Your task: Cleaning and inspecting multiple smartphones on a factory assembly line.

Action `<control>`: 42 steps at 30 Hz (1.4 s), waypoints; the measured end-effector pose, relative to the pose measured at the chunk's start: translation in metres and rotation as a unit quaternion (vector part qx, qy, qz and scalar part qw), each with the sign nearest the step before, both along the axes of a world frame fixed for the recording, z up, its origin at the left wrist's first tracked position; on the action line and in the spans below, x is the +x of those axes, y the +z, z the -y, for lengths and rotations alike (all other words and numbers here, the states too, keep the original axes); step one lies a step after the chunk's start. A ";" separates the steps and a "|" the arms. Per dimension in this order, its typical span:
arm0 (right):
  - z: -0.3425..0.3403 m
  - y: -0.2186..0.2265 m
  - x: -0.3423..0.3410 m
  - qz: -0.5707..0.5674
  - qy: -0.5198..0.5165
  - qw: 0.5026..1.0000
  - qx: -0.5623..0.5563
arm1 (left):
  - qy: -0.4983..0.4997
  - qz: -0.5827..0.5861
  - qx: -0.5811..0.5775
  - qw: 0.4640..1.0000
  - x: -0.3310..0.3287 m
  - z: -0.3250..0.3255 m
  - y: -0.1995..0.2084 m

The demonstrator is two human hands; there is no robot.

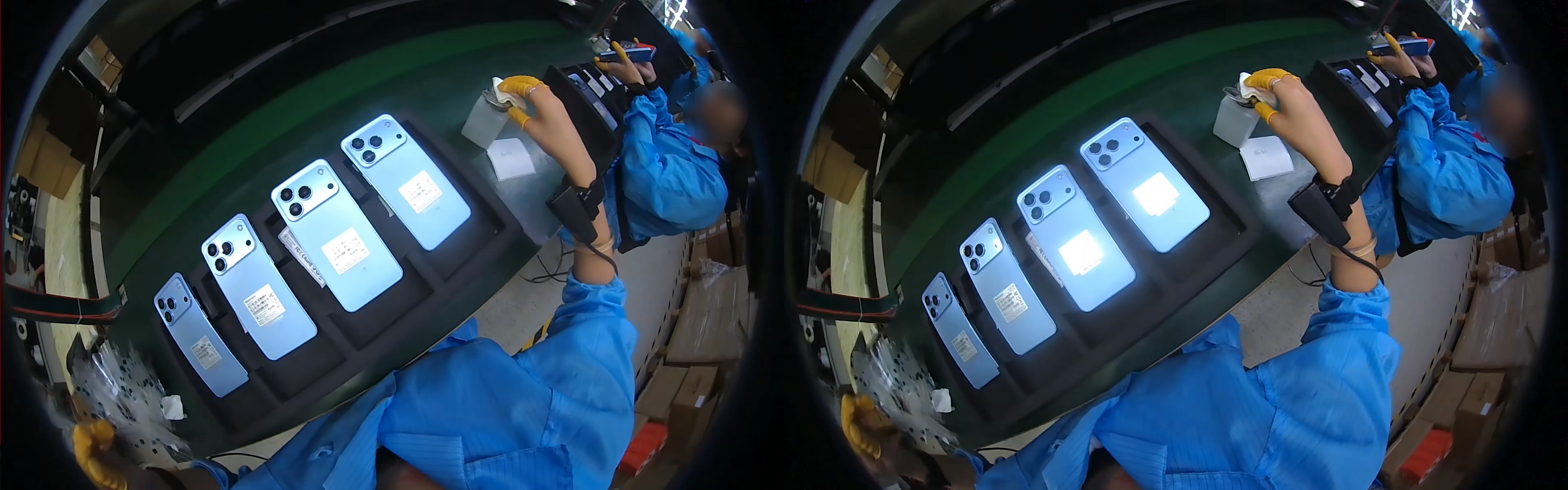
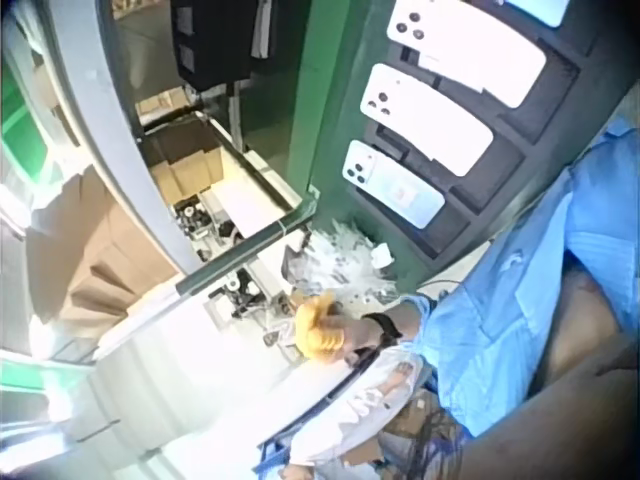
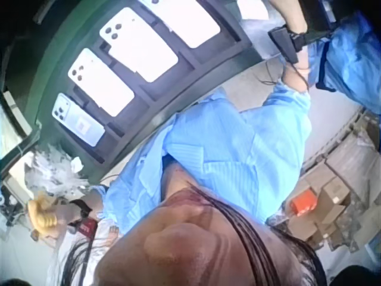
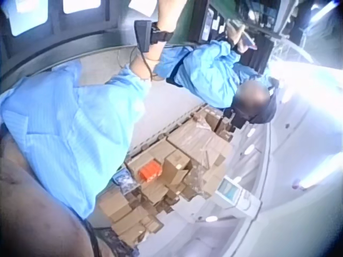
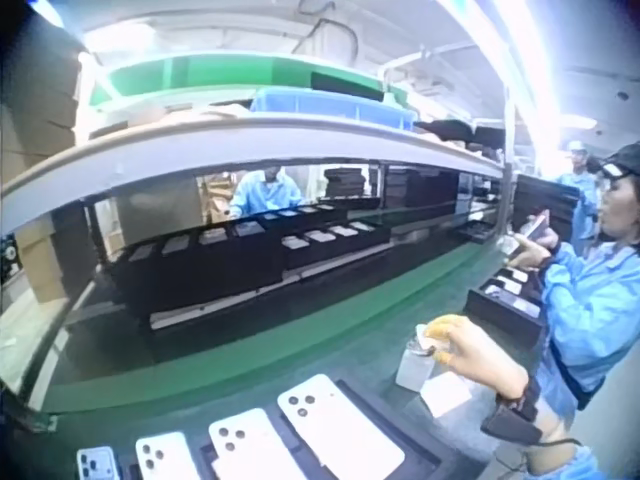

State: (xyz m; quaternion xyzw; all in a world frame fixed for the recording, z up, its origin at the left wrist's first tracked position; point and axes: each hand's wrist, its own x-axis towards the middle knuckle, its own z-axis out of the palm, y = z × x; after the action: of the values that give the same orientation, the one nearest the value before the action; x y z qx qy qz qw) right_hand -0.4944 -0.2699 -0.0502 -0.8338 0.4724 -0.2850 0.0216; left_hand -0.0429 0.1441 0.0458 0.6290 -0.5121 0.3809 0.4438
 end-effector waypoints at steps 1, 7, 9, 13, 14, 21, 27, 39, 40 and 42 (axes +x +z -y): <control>0.011 -0.008 0.014 -0.009 0.016 1.000 0.018 | -0.053 -0.143 0.073 0.986 0.001 0.008 -0.006; 0.010 -0.010 -0.002 0.001 0.064 0.996 -0.070 | -0.265 0.117 0.414 0.863 -0.057 0.114 -0.001; 0.017 -0.020 -0.006 0.007 0.066 0.996 -0.056 | -0.302 0.146 0.457 0.824 -0.081 0.141 -0.009; 0.020 -0.009 0.002 0.150 0.043 0.984 -0.086 | -0.387 0.121 0.487 0.774 -0.108 0.177 -0.035; 0.014 -0.001 0.013 0.228 0.057 0.972 -0.016 | -0.381 0.114 0.488 0.777 -0.113 0.185 -0.043; -0.007 0.004 0.062 0.533 0.276 0.653 0.461 | -0.456 0.136 0.489 0.731 -0.142 0.247 -0.094; -0.013 0.006 0.093 0.513 0.316 0.615 0.508 | -0.456 0.135 0.527 0.704 -0.137 0.241 -0.099; 0.001 0.005 0.141 -0.012 0.365 0.931 -0.006 | -0.453 0.088 0.474 0.750 -0.148 0.235 -0.102; 0.002 0.005 0.143 0.040 0.346 0.937 0.018 | -0.447 0.101 0.487 0.744 -0.149 0.236 -0.099; 0.003 -0.002 0.154 0.045 0.379 0.924 -0.030 | -0.449 0.100 0.490 0.741 -0.148 0.236 -0.099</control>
State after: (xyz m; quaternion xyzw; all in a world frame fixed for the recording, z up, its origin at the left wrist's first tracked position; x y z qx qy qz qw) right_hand -0.3402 -0.2733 -0.0527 -0.9371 0.1109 -0.3067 0.1243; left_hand -0.1914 -0.0921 -0.0529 0.4154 -0.8926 -0.1050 0.1403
